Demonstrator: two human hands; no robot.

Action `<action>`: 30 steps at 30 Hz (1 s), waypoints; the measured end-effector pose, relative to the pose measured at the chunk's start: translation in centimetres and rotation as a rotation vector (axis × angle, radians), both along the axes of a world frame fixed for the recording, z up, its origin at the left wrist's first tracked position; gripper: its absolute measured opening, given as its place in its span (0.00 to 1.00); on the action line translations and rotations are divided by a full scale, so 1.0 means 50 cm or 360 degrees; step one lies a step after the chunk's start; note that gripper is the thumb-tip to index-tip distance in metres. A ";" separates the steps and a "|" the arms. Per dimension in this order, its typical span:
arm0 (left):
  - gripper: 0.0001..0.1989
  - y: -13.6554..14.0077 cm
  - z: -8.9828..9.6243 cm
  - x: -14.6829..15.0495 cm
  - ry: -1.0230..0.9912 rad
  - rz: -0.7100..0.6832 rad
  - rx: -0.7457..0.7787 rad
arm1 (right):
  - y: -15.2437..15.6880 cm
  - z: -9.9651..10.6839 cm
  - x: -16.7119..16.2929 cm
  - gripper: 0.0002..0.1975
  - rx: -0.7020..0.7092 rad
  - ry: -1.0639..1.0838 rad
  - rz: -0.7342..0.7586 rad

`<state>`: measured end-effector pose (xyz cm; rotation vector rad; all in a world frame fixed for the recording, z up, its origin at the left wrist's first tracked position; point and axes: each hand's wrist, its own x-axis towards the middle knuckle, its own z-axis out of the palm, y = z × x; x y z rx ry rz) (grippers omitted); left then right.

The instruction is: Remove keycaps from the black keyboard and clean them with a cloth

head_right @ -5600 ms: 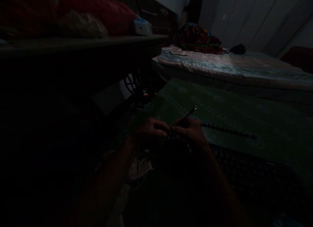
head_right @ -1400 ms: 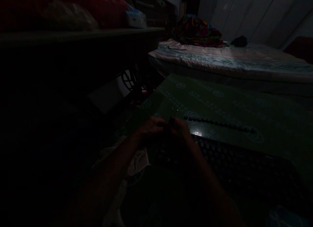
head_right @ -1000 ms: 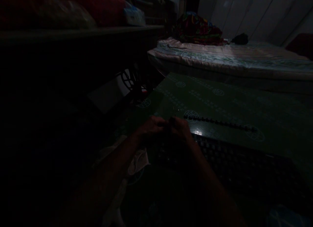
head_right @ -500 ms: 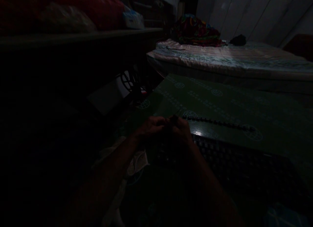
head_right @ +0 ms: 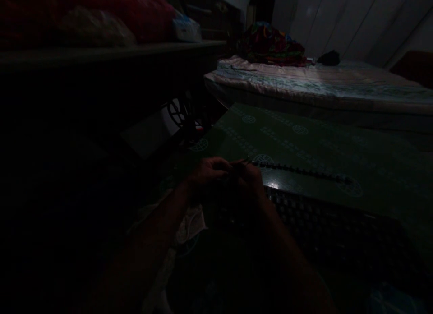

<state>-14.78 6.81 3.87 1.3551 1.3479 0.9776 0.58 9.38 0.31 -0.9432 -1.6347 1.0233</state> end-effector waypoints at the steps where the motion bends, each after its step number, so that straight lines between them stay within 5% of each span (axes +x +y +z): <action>1: 0.13 0.002 -0.002 -0.002 -0.0016 0.0005 -0.0012 | 0.001 -0.002 0.000 0.10 0.0039 -0.0039 0.0006; 19: 0.16 -0.005 0.007 -0.009 -0.0406 0.0074 -0.0126 | -0.015 0.040 -0.005 0.14 -0.0096 0.0239 -0.0096; 30: 0.13 -0.002 0.009 -0.004 -0.0327 0.0201 -0.0009 | -0.012 0.032 -0.011 0.12 0.0077 0.0242 -0.0126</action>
